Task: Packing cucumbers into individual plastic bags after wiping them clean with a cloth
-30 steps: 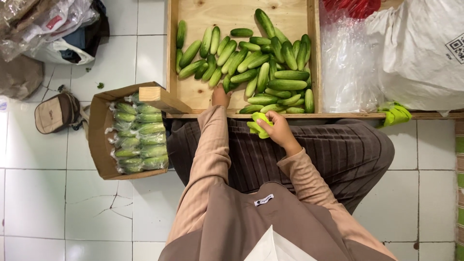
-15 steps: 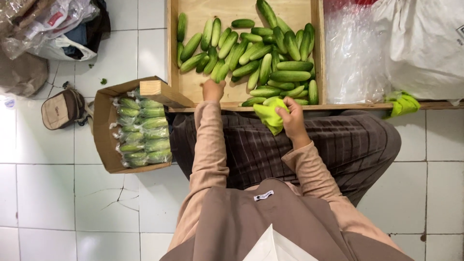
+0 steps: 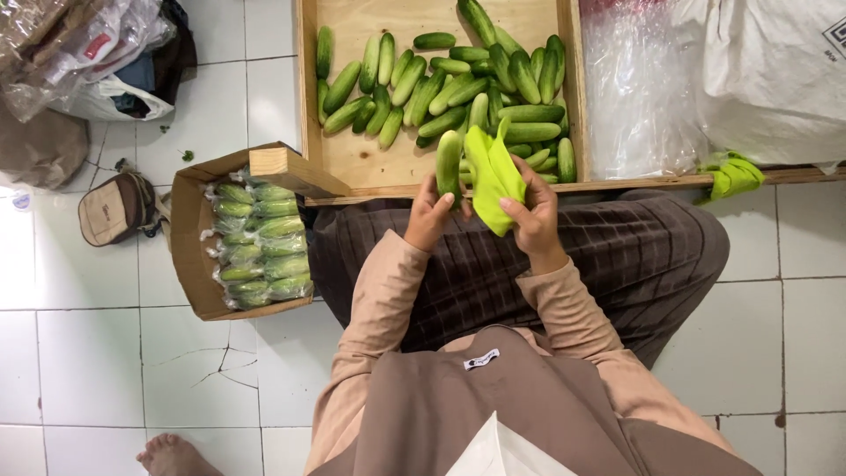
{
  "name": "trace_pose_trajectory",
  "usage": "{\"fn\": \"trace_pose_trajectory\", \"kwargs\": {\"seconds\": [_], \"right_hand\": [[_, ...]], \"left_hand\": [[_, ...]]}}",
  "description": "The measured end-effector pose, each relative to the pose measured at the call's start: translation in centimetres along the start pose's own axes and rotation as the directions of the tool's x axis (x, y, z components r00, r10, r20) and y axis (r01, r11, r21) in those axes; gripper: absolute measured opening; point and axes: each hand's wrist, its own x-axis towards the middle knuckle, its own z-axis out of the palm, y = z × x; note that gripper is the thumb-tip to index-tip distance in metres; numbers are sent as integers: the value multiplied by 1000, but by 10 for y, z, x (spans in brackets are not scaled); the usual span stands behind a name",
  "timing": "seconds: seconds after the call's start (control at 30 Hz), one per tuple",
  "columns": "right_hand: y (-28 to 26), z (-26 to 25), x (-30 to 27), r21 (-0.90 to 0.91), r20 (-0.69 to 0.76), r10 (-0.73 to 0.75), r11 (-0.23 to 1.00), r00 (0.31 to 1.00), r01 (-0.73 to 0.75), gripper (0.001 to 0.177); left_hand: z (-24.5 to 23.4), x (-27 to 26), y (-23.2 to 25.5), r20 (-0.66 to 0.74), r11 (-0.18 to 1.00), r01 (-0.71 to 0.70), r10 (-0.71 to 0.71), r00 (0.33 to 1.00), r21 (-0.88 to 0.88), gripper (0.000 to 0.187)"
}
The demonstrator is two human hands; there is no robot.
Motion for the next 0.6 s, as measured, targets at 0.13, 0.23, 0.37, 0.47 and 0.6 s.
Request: {"fn": "trace_pose_trajectory", "kwargs": {"seconds": [0.13, 0.23, 0.37, 0.47, 0.6], "right_hand": [[16, 2, -8, -33, 69, -3, 999, 998, 5, 17], [36, 1, -14, -94, 170, -4, 995, 985, 20, 23], [50, 17, -15, -237, 188, -57, 966, 981, 101, 23], [70, 22, -15, -262, 108, -79, 959, 991, 105, 23], [87, 14, -6, -187, 154, -33, 980, 987, 62, 62]], "left_hand": [[-16, -22, -35, -97, 987, 112, -123, 988, -114, 54], [-21, -19, -34, -268, 977, 166, -198, 943, -137, 60], [-44, -17, -41, -219, 972, 81, -31, 975, 221, 51], [-24, -13, -15, -116, 862, 40, 22, 993, 506, 51], [5, -7, 18, 35, 683, -61, 52, 998, 728, 51]]}}
